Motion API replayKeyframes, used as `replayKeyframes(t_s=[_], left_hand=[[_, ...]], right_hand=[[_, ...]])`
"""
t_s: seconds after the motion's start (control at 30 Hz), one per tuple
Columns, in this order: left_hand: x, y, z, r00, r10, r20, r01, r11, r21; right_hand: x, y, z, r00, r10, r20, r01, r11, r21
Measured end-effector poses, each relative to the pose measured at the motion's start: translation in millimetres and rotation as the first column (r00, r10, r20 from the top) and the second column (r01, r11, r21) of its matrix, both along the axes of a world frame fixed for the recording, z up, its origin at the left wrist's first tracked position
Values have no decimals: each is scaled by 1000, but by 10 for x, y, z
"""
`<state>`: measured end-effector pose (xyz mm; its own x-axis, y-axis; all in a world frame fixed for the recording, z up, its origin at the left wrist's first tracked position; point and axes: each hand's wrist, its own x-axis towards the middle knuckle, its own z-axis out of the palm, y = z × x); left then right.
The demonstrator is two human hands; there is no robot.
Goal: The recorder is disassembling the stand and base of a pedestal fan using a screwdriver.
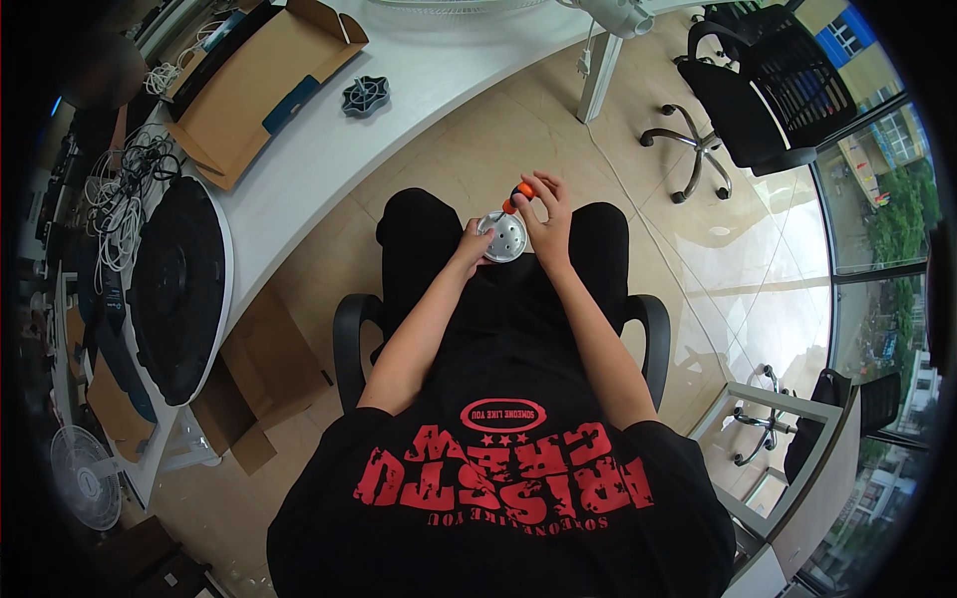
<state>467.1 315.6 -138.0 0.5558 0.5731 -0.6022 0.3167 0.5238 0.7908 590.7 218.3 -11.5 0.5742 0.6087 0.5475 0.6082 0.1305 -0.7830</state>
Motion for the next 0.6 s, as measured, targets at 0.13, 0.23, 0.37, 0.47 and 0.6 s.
replayKeyframes(t_s=[0.13,0.23,0.37,0.47,0.6], left_hand=[[3,7,-16,1000,-17,-7,17,1000,2],[7,20,-39,1000,2,-7,-2,1000,-29],[12,15,-33,1000,16,-8,-16,1000,-12],[-3,9,-8,1000,0,5,0,1000,-15],[-5,5,0,1000,-6,5,6,1000,-3]], right_hand=[[17,-27,33,990,36,-137,-53,992,-117],[20,25,79,927,185,-326,-171,983,72],[-1,45,91,962,144,-232,-136,989,49],[-4,21,65,998,44,-55,-44,999,-1],[22,-8,47,993,17,-114,-27,996,-86]])
